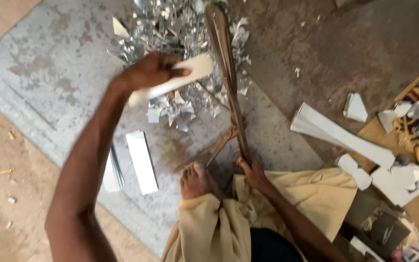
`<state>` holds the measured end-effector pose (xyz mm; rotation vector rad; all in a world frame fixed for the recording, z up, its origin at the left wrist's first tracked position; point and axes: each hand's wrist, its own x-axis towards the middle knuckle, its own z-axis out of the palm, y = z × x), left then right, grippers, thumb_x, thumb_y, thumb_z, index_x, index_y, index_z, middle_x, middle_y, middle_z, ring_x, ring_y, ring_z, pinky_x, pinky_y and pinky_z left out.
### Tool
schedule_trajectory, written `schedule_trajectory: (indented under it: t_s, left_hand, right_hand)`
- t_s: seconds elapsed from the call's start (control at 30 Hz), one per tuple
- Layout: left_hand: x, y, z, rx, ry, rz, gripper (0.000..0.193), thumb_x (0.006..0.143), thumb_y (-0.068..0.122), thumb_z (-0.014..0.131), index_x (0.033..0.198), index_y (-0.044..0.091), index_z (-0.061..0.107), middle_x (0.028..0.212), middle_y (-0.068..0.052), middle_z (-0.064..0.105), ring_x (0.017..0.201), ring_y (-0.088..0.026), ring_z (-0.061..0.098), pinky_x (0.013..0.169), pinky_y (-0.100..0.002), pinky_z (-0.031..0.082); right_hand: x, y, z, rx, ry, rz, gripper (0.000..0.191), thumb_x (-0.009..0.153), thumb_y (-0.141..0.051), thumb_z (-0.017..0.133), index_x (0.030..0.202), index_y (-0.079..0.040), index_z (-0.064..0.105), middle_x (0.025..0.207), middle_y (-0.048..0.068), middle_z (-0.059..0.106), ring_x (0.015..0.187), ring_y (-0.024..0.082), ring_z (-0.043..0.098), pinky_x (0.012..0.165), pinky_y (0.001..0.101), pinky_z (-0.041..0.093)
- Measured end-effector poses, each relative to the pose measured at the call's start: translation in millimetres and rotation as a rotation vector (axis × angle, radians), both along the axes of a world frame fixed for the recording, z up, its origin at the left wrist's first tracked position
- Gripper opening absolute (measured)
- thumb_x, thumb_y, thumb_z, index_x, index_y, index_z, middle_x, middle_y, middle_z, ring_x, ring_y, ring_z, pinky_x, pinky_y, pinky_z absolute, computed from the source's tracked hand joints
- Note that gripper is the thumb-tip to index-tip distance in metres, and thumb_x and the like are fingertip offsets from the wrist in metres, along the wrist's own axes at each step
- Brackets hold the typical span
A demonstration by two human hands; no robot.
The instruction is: The person sits on the floor and cuts narrow strips of sheet metal one at a time using large hand shears, placing each cut strip onto a growing stack beside them, with scrap offcuts accumulating in a pile nearby.
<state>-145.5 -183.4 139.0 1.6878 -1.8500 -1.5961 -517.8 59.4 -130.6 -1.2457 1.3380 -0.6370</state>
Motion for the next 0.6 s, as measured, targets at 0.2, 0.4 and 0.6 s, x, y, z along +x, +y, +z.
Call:
schedule_trajectory:
  t_s: [0.2, 0.4, 0.6]
  left_hand:
    - [71, 112, -139, -0.154, 0.008, 0.561, 0.046, 0.091, 0.035, 0.082, 0.117, 0.004, 0.061, 0.084, -0.009, 0.069, 0.075, -0.018, 0.060, 0.063, -0.032, 0.050]
    - [127, 240, -196, -0.518, -0.262, 0.807, 0.065, 0.079, 0.018, 0.086, 0.130, -0.001, 0.052, 0.097, -0.019, 0.071, 0.086, -0.030, 0.072, 0.077, -0.041, 0.060]
    - [162, 283, -204, -0.617, -0.539, 0.908, 0.064, 0.084, 0.023, 0.090, 0.130, 0.000, 0.054, 0.110, -0.024, 0.064, 0.096, -0.040, 0.067, 0.082, -0.050, 0.057]
  right_hand:
    - [7, -4, -4, -0.127, 0.238, -0.071, 0.026, 0.096, -0.028, 0.060, 0.112, -0.011, 0.072, 0.072, 0.005, 0.068, 0.065, 0.015, 0.065, 0.064, 0.0361, 0.053]
    - [26, 0, -16, -0.208, 0.206, -0.062, 0.027, 0.102, -0.029, 0.059, 0.107, -0.008, 0.075, 0.068, 0.006, 0.065, 0.061, 0.018, 0.061, 0.061, 0.0371, 0.050]
    - [28, 4, -15, -0.327, 0.267, -0.045, 0.031, 0.106, -0.029, 0.057, 0.106, -0.004, 0.075, 0.068, 0.007, 0.066, 0.062, 0.021, 0.065, 0.062, 0.0377, 0.050]
